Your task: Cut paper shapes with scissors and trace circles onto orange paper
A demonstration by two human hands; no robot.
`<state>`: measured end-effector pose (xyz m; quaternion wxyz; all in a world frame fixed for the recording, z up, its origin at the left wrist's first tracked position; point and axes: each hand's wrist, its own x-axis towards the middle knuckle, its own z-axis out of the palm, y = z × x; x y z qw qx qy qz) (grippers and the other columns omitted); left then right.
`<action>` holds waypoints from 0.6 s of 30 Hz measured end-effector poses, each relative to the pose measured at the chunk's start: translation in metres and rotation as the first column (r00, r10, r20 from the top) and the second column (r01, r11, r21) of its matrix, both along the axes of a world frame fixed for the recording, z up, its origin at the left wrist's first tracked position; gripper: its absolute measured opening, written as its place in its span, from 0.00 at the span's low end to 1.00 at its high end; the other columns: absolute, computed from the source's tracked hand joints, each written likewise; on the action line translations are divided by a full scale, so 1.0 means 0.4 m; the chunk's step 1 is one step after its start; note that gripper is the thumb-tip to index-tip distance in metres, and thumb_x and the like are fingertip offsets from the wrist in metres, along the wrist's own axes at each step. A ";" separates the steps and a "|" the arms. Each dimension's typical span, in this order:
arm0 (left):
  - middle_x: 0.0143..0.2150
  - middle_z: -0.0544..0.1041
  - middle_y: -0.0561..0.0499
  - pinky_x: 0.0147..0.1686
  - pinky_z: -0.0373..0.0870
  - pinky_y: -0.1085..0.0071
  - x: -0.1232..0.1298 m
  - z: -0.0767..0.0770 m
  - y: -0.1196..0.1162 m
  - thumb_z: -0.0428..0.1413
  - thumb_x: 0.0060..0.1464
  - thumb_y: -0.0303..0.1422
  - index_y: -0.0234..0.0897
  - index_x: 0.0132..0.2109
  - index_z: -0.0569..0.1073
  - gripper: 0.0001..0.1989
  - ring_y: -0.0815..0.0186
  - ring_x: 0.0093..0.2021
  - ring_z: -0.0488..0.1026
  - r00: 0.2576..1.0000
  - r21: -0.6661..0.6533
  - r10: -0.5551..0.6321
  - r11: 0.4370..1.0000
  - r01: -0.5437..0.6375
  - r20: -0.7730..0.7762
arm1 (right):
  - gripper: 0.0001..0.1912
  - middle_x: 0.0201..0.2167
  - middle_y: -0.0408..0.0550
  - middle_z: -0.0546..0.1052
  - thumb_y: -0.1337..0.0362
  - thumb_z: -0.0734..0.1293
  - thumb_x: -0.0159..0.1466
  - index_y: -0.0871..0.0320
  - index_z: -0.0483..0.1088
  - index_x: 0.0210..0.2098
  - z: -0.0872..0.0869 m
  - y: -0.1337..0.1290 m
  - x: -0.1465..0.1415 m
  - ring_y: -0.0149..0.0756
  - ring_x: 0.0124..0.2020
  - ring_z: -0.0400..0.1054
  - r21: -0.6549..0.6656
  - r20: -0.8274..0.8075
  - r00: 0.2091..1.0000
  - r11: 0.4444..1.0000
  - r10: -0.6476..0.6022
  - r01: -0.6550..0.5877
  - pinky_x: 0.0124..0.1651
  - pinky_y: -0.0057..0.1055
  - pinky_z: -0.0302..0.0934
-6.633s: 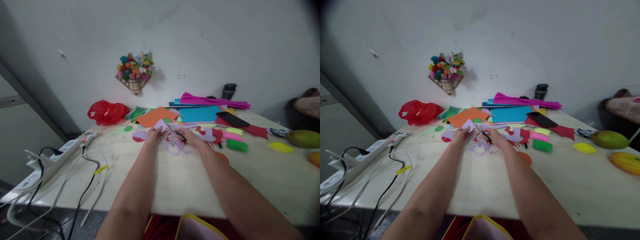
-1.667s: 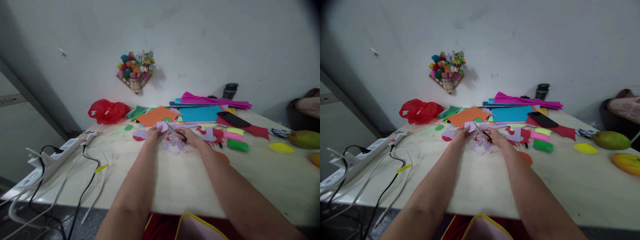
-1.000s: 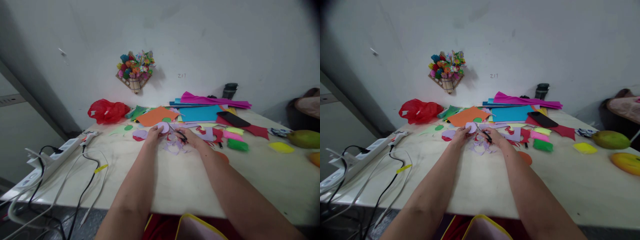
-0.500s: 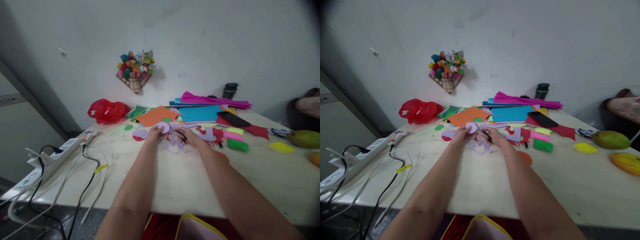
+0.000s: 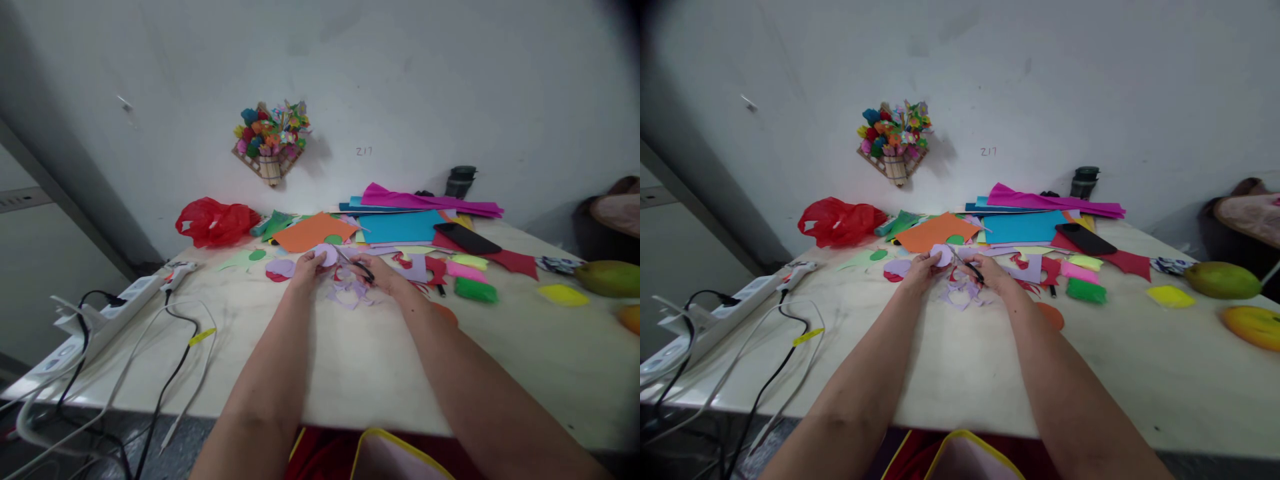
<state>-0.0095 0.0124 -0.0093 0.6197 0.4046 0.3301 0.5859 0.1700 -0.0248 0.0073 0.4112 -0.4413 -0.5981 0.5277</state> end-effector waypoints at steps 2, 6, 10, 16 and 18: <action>0.31 0.77 0.43 0.32 0.73 0.68 -0.001 0.000 0.001 0.60 0.44 0.26 0.27 0.34 0.73 0.08 0.65 0.28 0.75 1.000 0.005 0.003 1.000 -0.003 -0.003 | 0.19 0.11 0.34 0.62 0.59 0.69 0.48 0.60 0.64 0.37 -0.004 0.004 0.001 0.23 0.11 0.52 0.008 0.005 1.000 1.000 0.000 0.000 0.13 0.21 0.44; 0.31 0.77 0.43 0.31 0.73 0.68 -0.002 -0.002 0.002 0.60 0.44 0.26 0.27 0.34 0.72 0.08 0.64 0.28 0.75 1.000 0.003 0.018 1.000 -0.018 -0.011 | 0.19 0.11 0.34 0.62 0.59 0.69 0.48 0.60 0.64 0.37 -0.005 0.005 0.002 0.23 0.12 0.52 0.021 0.016 1.000 1.000 0.004 -0.004 0.13 0.21 0.44; 0.31 0.77 0.43 0.33 0.73 0.68 -0.003 -0.004 0.004 0.60 0.44 0.27 0.27 0.33 0.72 0.08 0.64 0.29 0.75 1.000 0.004 0.015 1.000 -0.015 -0.002 | 0.20 0.11 0.34 0.62 0.58 0.69 0.47 0.60 0.64 0.37 0.001 0.000 0.002 0.23 0.12 0.52 0.019 0.022 1.000 1.000 -0.001 0.000 0.13 0.21 0.44; 0.32 0.77 0.43 0.32 0.73 0.69 -0.006 -0.004 0.006 0.62 0.43 0.29 0.27 0.34 0.73 0.10 0.64 0.29 0.75 1.000 0.007 0.014 1.000 -0.014 -0.012 | 0.21 0.11 0.34 0.62 0.58 0.69 0.47 0.60 0.63 0.38 -0.001 0.001 0.002 0.23 0.11 0.52 0.025 0.027 1.000 1.000 0.002 -0.002 0.13 0.21 0.43; 0.33 0.77 0.43 0.32 0.72 0.70 -0.006 0.000 0.002 0.62 0.42 0.29 0.28 0.36 0.73 0.11 0.64 0.30 0.75 1.000 0.006 -0.002 1.000 0.002 -0.026 | 0.21 0.11 0.34 0.63 0.58 0.69 0.47 0.60 0.63 0.38 -0.003 0.003 0.003 0.23 0.11 0.52 0.028 0.015 1.000 1.000 -0.004 0.004 0.13 0.21 0.44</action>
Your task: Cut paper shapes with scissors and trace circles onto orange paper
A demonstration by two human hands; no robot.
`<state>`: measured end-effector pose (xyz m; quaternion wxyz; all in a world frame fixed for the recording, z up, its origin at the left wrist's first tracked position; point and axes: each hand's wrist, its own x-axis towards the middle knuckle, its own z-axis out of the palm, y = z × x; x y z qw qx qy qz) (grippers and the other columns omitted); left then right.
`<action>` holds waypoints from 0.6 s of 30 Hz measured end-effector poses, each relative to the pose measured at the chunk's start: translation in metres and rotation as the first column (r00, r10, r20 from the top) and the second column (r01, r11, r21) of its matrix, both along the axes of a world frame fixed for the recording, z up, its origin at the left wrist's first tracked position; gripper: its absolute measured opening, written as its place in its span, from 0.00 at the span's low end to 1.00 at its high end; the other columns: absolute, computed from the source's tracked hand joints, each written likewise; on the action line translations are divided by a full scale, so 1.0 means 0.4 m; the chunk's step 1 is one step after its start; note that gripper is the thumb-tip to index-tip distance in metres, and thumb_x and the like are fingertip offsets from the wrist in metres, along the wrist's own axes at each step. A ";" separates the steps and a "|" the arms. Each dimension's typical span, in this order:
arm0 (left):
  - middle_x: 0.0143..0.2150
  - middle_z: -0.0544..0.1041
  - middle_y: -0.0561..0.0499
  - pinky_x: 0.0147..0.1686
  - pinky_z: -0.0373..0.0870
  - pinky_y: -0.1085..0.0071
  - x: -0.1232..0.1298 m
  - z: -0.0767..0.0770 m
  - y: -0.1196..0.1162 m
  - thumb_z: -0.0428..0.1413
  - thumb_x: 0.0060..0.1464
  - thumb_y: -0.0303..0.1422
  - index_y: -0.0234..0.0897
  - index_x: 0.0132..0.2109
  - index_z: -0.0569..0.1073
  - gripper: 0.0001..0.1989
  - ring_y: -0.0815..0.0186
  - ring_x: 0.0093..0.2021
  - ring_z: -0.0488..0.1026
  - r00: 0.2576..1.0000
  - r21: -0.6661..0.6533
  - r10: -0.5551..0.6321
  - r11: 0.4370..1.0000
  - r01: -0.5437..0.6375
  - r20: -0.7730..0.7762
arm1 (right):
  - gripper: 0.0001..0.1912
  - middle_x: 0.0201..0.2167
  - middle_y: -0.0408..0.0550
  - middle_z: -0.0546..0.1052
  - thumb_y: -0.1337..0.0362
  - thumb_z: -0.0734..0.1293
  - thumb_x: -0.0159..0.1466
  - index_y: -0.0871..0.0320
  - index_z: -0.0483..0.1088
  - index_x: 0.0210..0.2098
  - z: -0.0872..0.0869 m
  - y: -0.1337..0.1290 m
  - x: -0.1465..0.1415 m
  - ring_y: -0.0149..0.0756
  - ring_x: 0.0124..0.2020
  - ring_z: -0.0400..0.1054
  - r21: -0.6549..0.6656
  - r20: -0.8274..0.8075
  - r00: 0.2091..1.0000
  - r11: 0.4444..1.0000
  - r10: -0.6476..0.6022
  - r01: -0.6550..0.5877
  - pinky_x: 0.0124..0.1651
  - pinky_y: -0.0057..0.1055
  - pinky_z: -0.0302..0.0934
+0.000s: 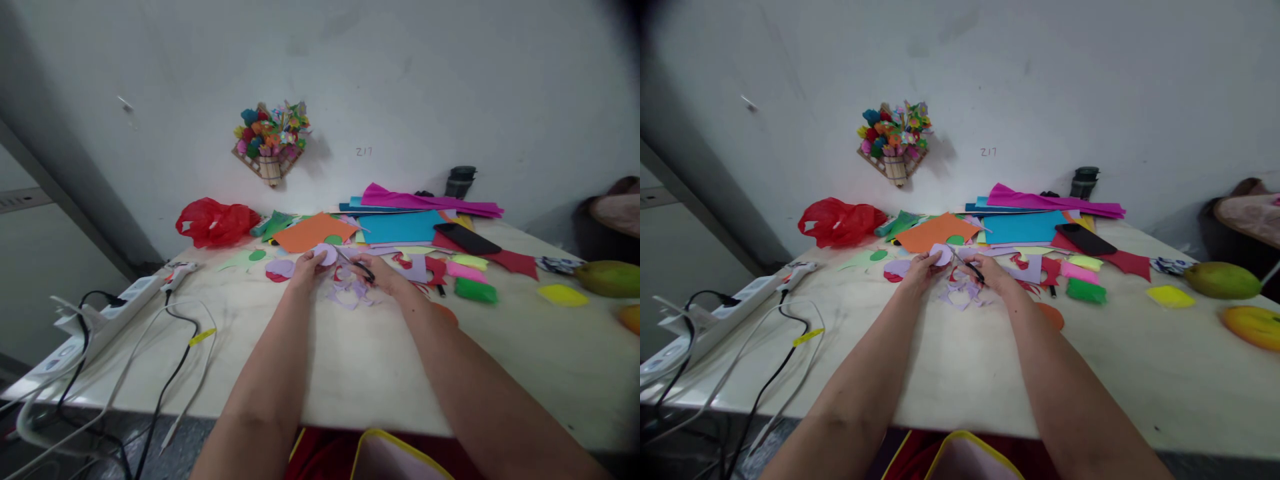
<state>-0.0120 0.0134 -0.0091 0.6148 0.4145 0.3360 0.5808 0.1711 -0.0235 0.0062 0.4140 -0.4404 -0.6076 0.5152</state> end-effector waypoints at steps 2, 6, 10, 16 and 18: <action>0.33 0.77 0.42 0.32 0.72 0.72 0.000 0.006 -0.005 0.62 0.42 0.28 0.28 0.37 0.74 0.12 0.64 0.30 0.75 0.999 -0.002 -0.035 0.999 0.034 -0.011 | 0.21 0.11 0.34 0.62 0.58 0.69 0.47 0.60 0.63 0.37 -0.001 0.001 -0.001 0.23 0.11 0.52 -0.001 -0.015 1.000 1.000 -0.013 0.013 0.12 0.21 0.44; 0.31 0.77 0.41 0.31 0.71 0.73 0.001 0.013 -0.013 0.61 0.42 0.26 0.26 0.36 0.74 0.11 0.65 0.30 0.75 0.999 -0.011 -0.046 0.999 0.046 -0.006 | 0.21 0.11 0.34 0.62 0.58 0.69 0.46 0.60 0.63 0.37 0.001 -0.001 -0.002 0.23 0.11 0.52 -0.017 -0.028 1.000 1.000 -0.011 0.011 0.12 0.21 0.44; 0.32 0.77 0.41 0.32 0.72 0.72 0.000 0.008 -0.009 0.61 0.43 0.26 0.26 0.37 0.73 0.11 0.64 0.30 0.75 1.000 -0.006 -0.011 1.000 0.011 -0.009 | 0.19 0.11 0.35 0.62 0.58 0.68 0.48 0.60 0.63 0.37 0.003 -0.003 -0.004 0.23 0.11 0.52 -0.044 -0.026 1.000 0.999 0.001 -0.003 0.13 0.21 0.45; 0.32 0.77 0.41 0.36 0.72 0.68 -0.001 -0.002 -0.003 0.60 0.44 0.26 0.26 0.37 0.73 0.11 0.64 0.29 0.75 0.999 0.024 -0.038 0.999 0.038 0.015 | 0.18 0.11 0.35 0.62 0.60 0.69 0.47 0.59 0.63 0.35 0.002 -0.005 -0.005 0.23 0.11 0.52 -0.038 -0.024 1.000 0.999 0.012 -0.013 0.13 0.21 0.45; 0.32 0.77 0.42 0.36 0.73 0.68 -0.001 -0.001 -0.004 0.60 0.44 0.26 0.26 0.37 0.73 0.10 0.65 0.29 0.75 0.998 0.022 -0.052 0.998 0.051 0.025 | 0.18 0.11 0.35 0.63 0.61 0.69 0.47 0.59 0.63 0.36 0.003 -0.005 -0.004 0.23 0.11 0.53 -0.034 -0.012 1.000 0.999 0.019 -0.019 0.12 0.21 0.45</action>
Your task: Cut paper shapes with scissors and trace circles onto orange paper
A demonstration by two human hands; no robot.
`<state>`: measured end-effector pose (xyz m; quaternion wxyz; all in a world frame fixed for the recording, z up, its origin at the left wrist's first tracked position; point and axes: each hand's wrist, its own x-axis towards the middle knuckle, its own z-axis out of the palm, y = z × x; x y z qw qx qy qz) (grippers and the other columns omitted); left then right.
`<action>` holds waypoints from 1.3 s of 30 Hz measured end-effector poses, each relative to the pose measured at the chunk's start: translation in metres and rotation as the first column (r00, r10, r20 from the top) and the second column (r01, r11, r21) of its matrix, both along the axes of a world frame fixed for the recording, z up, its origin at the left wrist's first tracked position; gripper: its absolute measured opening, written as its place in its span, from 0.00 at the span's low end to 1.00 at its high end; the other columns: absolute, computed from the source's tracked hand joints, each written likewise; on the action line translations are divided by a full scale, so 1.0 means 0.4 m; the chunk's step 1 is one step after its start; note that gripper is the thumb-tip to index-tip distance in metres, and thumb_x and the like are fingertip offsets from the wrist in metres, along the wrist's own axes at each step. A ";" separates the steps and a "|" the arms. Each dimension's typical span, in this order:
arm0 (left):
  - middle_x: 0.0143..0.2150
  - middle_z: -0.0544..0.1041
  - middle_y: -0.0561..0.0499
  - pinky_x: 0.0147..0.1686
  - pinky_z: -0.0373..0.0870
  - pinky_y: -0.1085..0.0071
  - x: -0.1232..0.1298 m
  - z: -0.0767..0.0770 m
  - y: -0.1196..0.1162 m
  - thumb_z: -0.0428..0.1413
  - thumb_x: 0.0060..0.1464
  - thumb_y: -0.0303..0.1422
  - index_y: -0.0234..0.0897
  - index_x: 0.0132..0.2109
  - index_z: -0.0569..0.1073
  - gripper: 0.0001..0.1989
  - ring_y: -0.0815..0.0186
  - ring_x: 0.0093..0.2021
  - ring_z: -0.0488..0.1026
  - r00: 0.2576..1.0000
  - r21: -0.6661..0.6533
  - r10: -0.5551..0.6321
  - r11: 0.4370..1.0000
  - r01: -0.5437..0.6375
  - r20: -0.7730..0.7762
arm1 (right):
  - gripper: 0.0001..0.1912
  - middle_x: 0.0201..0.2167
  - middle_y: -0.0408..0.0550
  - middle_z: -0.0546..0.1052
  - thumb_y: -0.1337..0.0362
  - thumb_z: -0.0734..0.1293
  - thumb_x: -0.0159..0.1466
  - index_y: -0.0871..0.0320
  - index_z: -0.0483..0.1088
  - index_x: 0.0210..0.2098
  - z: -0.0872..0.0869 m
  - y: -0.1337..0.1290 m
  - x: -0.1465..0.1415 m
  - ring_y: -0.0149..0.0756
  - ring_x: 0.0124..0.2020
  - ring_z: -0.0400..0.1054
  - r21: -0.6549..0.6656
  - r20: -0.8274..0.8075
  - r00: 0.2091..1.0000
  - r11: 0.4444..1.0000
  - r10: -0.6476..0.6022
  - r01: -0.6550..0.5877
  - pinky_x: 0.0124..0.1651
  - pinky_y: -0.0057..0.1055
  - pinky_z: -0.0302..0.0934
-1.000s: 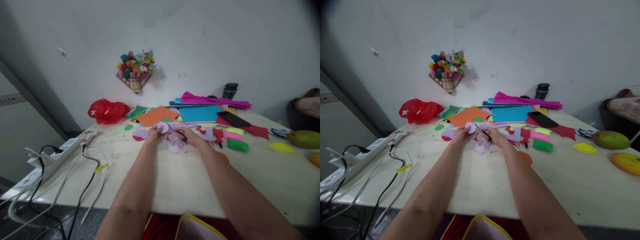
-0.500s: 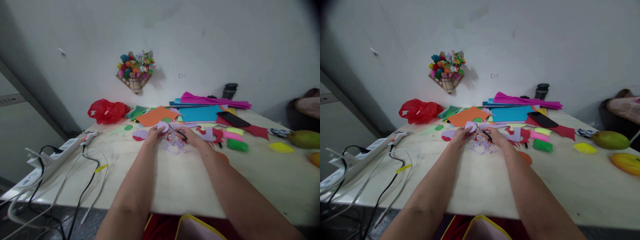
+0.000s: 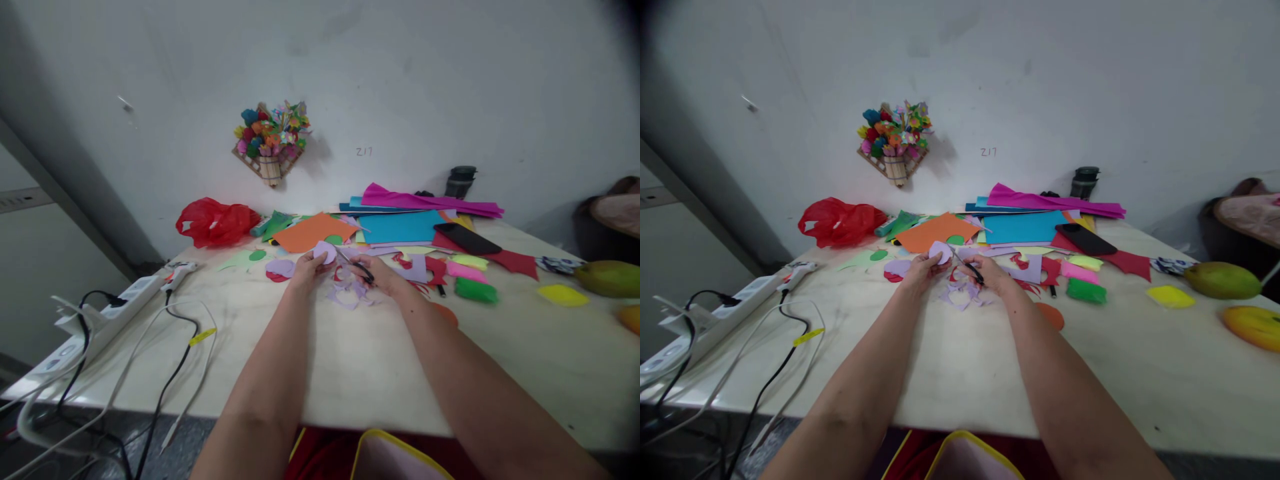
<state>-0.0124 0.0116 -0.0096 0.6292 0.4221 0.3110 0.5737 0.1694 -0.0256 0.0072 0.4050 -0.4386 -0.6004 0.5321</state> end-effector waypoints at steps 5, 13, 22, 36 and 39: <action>0.31 0.77 0.43 0.34 0.73 0.70 0.001 0.004 -0.003 0.60 0.44 0.26 0.26 0.36 0.74 0.10 0.65 0.28 0.75 1.000 -0.028 -0.015 1.000 0.014 -0.009 | 0.17 0.12 0.35 0.63 0.59 0.67 0.50 0.59 0.62 0.37 -0.001 0.002 0.001 0.24 0.11 0.54 -0.014 0.005 1.000 1.000 0.013 -0.013 0.12 0.20 0.46; 0.31 0.78 0.44 0.33 0.73 0.71 0.005 0.004 -0.003 0.62 0.41 0.26 0.27 0.35 0.74 0.10 0.65 0.28 0.75 0.999 -0.017 -0.032 0.999 0.032 -0.022 | 0.17 0.12 0.35 0.63 0.59 0.68 0.50 0.58 0.63 0.36 -0.010 0.008 0.003 0.24 0.12 0.55 -0.019 -0.001 0.999 0.999 0.033 -0.033 0.13 0.20 0.48; 0.30 0.77 0.44 0.35 0.72 0.69 0.003 0.003 -0.004 0.62 0.42 0.27 0.27 0.35 0.74 0.11 0.64 0.29 0.75 0.998 -0.011 -0.047 0.999 0.046 -0.032 | 0.17 0.12 0.35 0.63 0.59 0.69 0.49 0.59 0.63 0.36 -0.005 0.004 0.003 0.23 0.12 0.54 0.015 0.011 1.000 1.000 0.012 -0.013 0.13 0.20 0.46; 0.31 0.77 0.41 0.38 0.72 0.66 0.000 -0.004 0.005 0.62 0.41 0.27 0.26 0.36 0.74 0.12 0.63 0.29 0.76 0.999 -0.005 -0.034 0.999 0.034 -0.031 | 0.16 0.11 0.35 0.62 0.60 0.69 0.50 0.60 0.64 0.35 -0.001 0.001 -0.004 0.23 0.11 0.52 0.013 -0.003 1.000 1.000 -0.020 0.020 0.12 0.21 0.46; 0.32 0.77 0.42 0.37 0.72 0.67 0.002 -0.002 0.002 0.62 0.43 0.27 0.26 0.36 0.74 0.11 0.64 0.29 0.75 0.999 -0.021 -0.026 0.999 0.025 -0.033 | 0.16 0.11 0.35 0.62 0.60 0.69 0.49 0.59 0.64 0.35 -0.005 0.005 -0.005 0.23 0.10 0.52 0.018 -0.009 1.000 1.000 -0.021 0.021 0.12 0.21 0.46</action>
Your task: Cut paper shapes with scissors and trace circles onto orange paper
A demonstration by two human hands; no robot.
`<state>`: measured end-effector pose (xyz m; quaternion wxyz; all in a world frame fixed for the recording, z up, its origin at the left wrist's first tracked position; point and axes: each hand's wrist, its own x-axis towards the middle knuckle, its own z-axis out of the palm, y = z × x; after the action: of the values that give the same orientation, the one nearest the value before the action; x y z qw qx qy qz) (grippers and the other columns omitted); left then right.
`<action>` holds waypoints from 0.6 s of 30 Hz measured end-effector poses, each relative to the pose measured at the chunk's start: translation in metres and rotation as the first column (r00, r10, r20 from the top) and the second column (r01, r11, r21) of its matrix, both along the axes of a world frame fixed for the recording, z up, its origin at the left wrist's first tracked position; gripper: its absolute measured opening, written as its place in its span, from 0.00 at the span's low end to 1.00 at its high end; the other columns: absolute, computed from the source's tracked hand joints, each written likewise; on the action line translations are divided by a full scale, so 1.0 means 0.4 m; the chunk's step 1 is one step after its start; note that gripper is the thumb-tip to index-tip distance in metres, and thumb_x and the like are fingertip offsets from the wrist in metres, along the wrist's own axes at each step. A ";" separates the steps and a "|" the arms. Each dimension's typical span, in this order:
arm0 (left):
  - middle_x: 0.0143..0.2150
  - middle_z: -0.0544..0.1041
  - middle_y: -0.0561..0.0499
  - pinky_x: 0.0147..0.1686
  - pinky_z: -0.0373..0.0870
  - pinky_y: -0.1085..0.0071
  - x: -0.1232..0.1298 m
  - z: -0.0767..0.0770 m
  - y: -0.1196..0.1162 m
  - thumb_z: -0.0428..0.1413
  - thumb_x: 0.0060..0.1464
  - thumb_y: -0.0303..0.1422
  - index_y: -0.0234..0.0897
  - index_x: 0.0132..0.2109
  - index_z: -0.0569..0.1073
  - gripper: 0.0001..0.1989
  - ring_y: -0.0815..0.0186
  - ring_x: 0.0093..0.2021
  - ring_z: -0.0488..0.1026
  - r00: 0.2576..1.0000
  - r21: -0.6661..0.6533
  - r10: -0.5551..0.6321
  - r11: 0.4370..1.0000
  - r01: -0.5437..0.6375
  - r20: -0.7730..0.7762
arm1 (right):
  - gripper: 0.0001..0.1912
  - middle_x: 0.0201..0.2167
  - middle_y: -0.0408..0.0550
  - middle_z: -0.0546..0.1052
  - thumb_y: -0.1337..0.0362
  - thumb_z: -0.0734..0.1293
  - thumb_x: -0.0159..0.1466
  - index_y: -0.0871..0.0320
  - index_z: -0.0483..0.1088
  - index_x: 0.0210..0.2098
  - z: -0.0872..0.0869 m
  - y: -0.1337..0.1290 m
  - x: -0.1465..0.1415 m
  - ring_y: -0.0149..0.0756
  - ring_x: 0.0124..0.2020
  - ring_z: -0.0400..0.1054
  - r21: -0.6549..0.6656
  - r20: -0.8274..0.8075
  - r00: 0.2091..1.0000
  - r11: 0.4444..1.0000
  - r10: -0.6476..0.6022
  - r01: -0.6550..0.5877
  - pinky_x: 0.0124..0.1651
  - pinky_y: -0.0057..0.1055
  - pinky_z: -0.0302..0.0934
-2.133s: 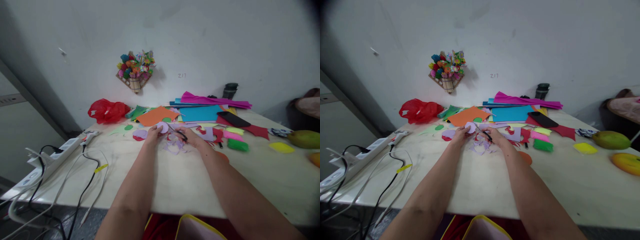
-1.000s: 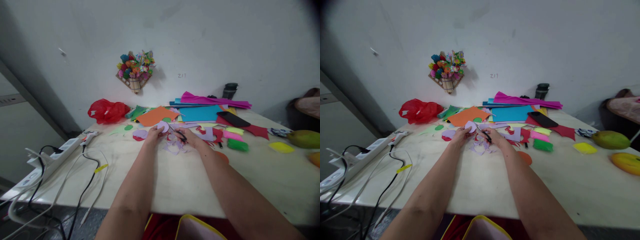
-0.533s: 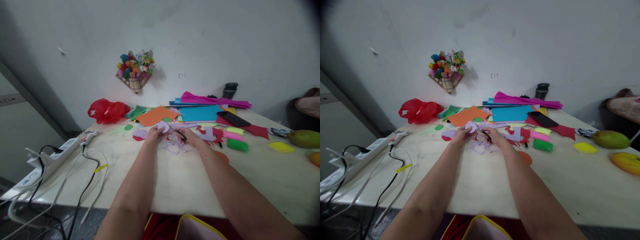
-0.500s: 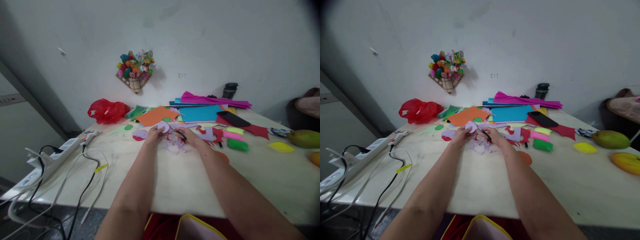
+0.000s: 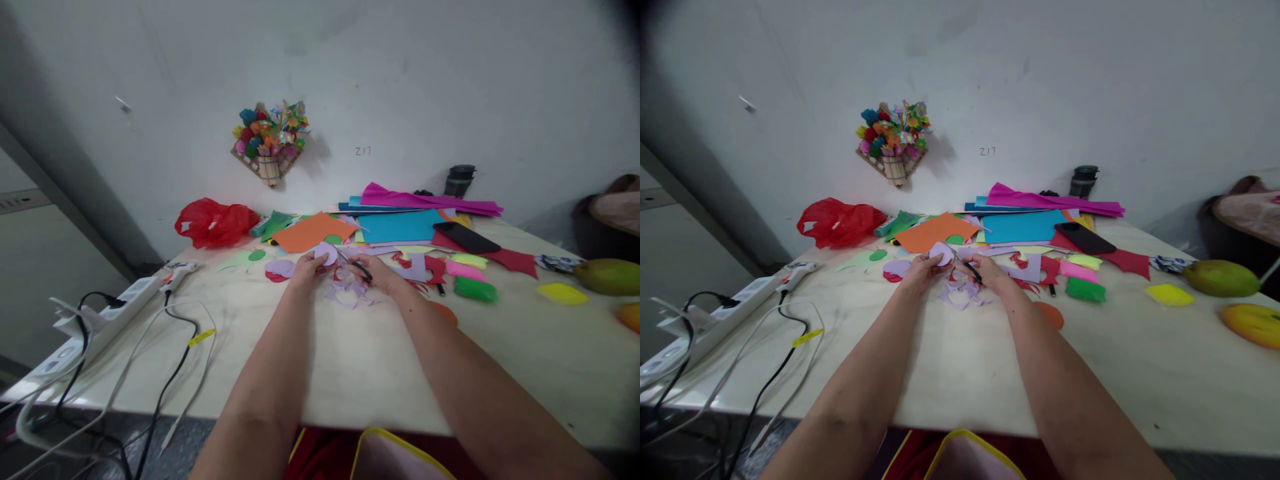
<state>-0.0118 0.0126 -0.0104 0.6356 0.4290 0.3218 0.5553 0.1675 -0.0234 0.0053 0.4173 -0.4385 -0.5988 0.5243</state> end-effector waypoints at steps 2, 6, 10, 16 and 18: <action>0.32 0.77 0.42 0.37 0.72 0.67 0.001 0.003 -0.002 0.61 0.43 0.26 0.26 0.36 0.74 0.10 0.64 0.29 0.75 1.000 -0.014 0.013 1.000 -0.013 -0.001 | 0.16 0.10 0.34 0.62 0.60 0.69 0.49 0.59 0.64 0.35 -0.002 0.002 0.000 0.24 0.10 0.51 -0.003 -0.004 1.000 1.000 -0.009 0.009 0.12 0.21 0.45; 0.32 0.77 0.43 0.36 0.72 0.69 0.003 0.008 -0.006 0.59 0.45 0.25 0.26 0.36 0.73 0.09 0.65 0.28 0.75 1.000 -0.019 0.029 0.999 -0.029 0.007 | 0.17 0.10 0.34 0.61 0.60 0.70 0.48 0.59 0.64 0.35 -0.005 0.004 0.000 0.23 0.11 0.51 -0.010 -0.018 1.000 1.000 -0.005 0.004 0.12 0.21 0.46; 0.31 0.77 0.42 0.35 0.72 0.69 0.003 0.011 -0.008 0.59 0.46 0.25 0.26 0.36 0.73 0.08 0.65 0.27 0.75 0.998 -0.034 0.059 0.998 -0.059 0.001 | 0.16 0.10 0.34 0.61 0.61 0.70 0.48 0.59 0.63 0.33 0.001 -0.001 -0.002 0.23 0.11 0.51 -0.010 -0.025 1.000 1.000 -0.001 0.001 0.12 0.21 0.46; 0.32 0.77 0.42 0.35 0.72 0.69 0.002 0.011 -0.008 0.60 0.45 0.25 0.27 0.36 0.72 0.08 0.66 0.28 0.75 0.997 -0.022 0.068 0.997 -0.068 0.020 | 0.16 0.10 0.35 0.62 0.62 0.70 0.48 0.59 0.64 0.34 0.005 -0.005 -0.004 0.23 0.11 0.51 -0.019 -0.003 1.000 1.000 -0.010 0.010 0.12 0.21 0.47; 0.32 0.77 0.42 0.36 0.73 0.68 0.002 0.010 -0.007 0.60 0.44 0.26 0.26 0.35 0.73 0.09 0.65 0.28 0.75 0.997 -0.021 0.077 0.997 -0.077 0.021 | 0.16 0.10 0.34 0.61 0.62 0.70 0.48 0.59 0.64 0.34 0.002 -0.002 -0.003 0.23 0.11 0.52 -0.006 -0.006 1.000 1.000 -0.007 0.007 0.12 0.21 0.47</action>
<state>-0.0110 0.0097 -0.0064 0.6215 0.4038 0.3368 0.5807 0.1663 -0.0240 0.0060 0.4195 -0.4406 -0.5944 0.5260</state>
